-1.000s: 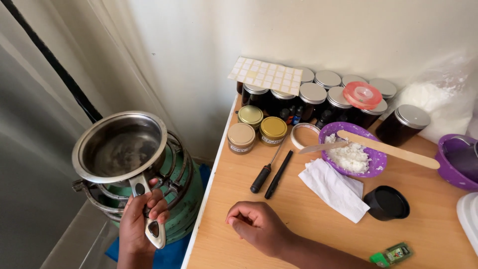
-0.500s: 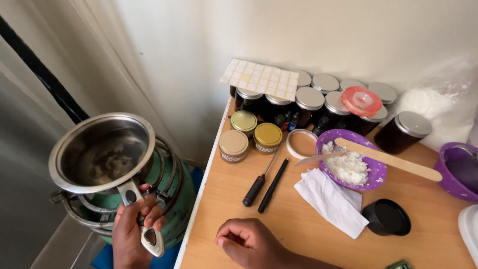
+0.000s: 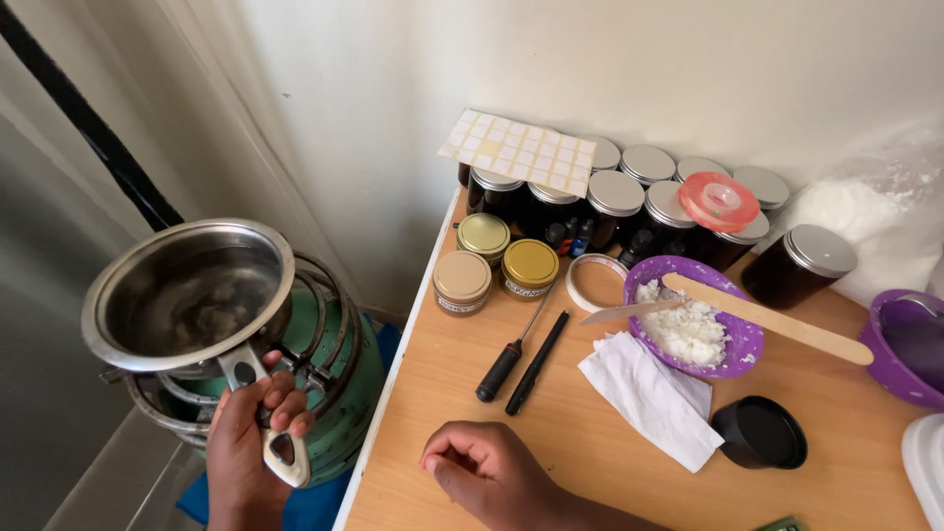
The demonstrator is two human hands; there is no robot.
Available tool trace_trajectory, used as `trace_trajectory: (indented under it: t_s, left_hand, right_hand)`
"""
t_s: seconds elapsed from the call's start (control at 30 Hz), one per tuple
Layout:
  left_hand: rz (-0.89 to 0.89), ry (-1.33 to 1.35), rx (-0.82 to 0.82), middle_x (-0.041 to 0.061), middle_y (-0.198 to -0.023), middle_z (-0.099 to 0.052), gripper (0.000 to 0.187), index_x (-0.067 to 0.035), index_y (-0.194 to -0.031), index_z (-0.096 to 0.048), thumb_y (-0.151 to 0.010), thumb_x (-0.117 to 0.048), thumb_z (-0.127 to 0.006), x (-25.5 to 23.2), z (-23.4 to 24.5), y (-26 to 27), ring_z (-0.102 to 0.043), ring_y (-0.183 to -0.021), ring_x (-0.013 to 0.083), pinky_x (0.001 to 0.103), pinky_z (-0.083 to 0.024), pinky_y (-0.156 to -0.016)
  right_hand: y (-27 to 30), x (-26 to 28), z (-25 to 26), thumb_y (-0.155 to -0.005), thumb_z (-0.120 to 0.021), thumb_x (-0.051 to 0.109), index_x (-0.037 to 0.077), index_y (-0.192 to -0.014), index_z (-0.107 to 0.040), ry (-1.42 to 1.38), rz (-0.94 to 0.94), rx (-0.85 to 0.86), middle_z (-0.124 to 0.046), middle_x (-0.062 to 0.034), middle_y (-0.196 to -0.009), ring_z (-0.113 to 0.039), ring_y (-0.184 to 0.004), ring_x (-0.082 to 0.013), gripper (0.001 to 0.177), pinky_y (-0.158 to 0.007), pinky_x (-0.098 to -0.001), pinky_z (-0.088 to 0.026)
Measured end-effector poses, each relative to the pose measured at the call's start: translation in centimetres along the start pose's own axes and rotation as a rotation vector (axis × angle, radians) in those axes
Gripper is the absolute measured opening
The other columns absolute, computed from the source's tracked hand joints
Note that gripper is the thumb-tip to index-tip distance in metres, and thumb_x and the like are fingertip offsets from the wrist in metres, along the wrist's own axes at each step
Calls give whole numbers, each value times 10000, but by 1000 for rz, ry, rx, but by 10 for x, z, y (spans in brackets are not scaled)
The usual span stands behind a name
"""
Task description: Preparing a candle-making workstation by cleaning the table, lighting the gas stove, and monitoring the temperature of the melting wax.
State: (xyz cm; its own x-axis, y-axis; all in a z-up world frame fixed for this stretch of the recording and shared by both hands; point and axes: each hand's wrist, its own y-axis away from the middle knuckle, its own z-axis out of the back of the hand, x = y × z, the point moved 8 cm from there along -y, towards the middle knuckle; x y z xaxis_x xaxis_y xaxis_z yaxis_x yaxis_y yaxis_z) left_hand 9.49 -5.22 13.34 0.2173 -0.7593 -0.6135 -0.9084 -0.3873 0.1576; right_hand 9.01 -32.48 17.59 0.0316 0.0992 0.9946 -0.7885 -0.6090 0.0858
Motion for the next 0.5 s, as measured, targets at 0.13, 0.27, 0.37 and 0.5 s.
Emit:
trace_trajectory:
  t_s: [0.13, 0.27, 0.37, 0.5]
  left_hand:
    - [0, 7, -11, -14, -806, -406, 278, -42, -1292, -562, -1033, -95, -479, 0, -3, -1, -372, -585, 79, 275, -316, -502]
    - [-2, 42, 12, -19, -794, -418, 275, -51, -1272, -559, -1006, -91, -504, -1, -11, 0, -400, -579, 70, 262, -344, -502]
    - [-7, 40, -10, -20, -783, -415, 269, -54, -1250, -543, -985, -83, -504, -3, -15, 3, -404, -572, 63, 246, -357, -490]
    - [5, 57, 13, -28, -777, -419, 271, -58, -1251, -540, -985, -85, -503, -2, -18, 4, -403, -569, 57, 238, -356, -498]
  right_hand:
    - [0, 0, 2, -1003, -703, 115, 32, -935, -752, 17, 31, -60, -693, -36, -774, -653, -653, -111, 119, -615, -272, -590]
    - [2, 4, 1, -1003, -707, 138, 59, -919, -746, 81, 2, -70, -668, -7, -759, -656, -648, -110, 122, -604, -262, -522]
    - [3, 4, 0, -998, -702, 117, 47, -920, -751, 76, 13, -80, -669, -12, -754, -638, -655, -108, 115, -608, -261, -553]
    - [4, 4, 0, -1003, -696, 126, 41, -926, -743, 54, 23, -69, -647, -13, -747, -613, -662, -102, 124, -621, -275, -596]
